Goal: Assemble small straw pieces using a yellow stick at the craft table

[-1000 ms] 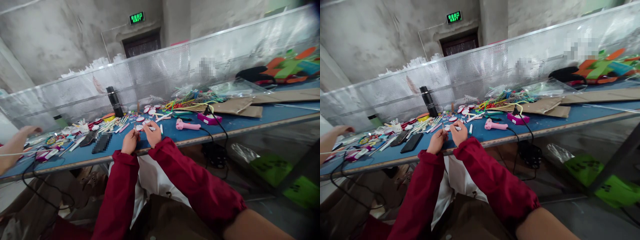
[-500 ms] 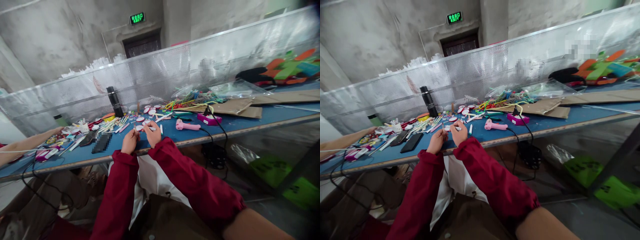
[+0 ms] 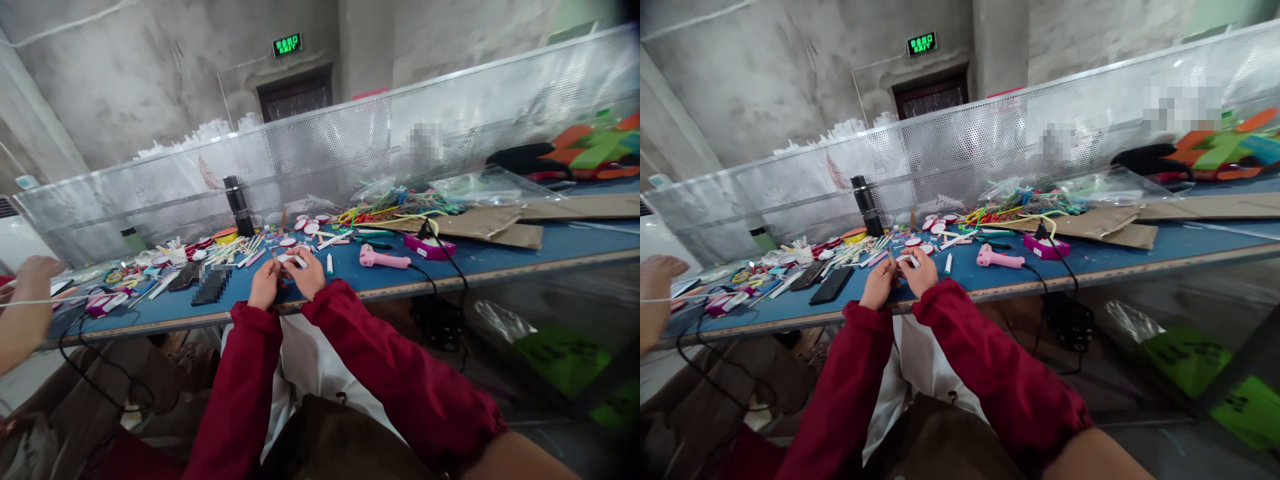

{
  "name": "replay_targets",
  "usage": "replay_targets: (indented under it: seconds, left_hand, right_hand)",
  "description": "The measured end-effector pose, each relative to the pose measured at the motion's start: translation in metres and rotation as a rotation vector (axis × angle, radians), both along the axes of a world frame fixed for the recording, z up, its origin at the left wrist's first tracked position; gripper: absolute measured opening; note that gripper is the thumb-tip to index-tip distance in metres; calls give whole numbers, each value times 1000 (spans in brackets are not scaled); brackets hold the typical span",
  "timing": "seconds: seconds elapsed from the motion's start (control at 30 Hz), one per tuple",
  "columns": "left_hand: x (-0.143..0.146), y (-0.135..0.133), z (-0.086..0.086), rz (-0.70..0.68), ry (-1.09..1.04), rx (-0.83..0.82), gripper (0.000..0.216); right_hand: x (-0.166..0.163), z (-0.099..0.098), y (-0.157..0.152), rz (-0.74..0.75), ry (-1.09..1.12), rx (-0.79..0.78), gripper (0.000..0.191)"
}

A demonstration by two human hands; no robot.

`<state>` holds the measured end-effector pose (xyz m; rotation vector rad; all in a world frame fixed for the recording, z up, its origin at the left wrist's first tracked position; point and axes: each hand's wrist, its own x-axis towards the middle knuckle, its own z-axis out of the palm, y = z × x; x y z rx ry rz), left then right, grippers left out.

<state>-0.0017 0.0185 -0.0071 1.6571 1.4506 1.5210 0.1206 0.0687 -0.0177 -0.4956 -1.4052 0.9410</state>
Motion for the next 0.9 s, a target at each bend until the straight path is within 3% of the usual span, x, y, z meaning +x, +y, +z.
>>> replay_targets:
  seconds: [0.53, 0.73, 0.9]
  left_hand:
    - [-2, 2, -4, -50, 189, 8, 21]
    - [-2, 1, -4, -34, 124, -13, 24]
    - [-3, 4, -9, -51, 19, -31, 25]
  right_hand:
    - [3, 0, 0, -54, -121, 45, 22]
    - [2, 3, -4, -25, -57, -8, 18]
    - [5, 6, -7, -79, 114, -45, 44]
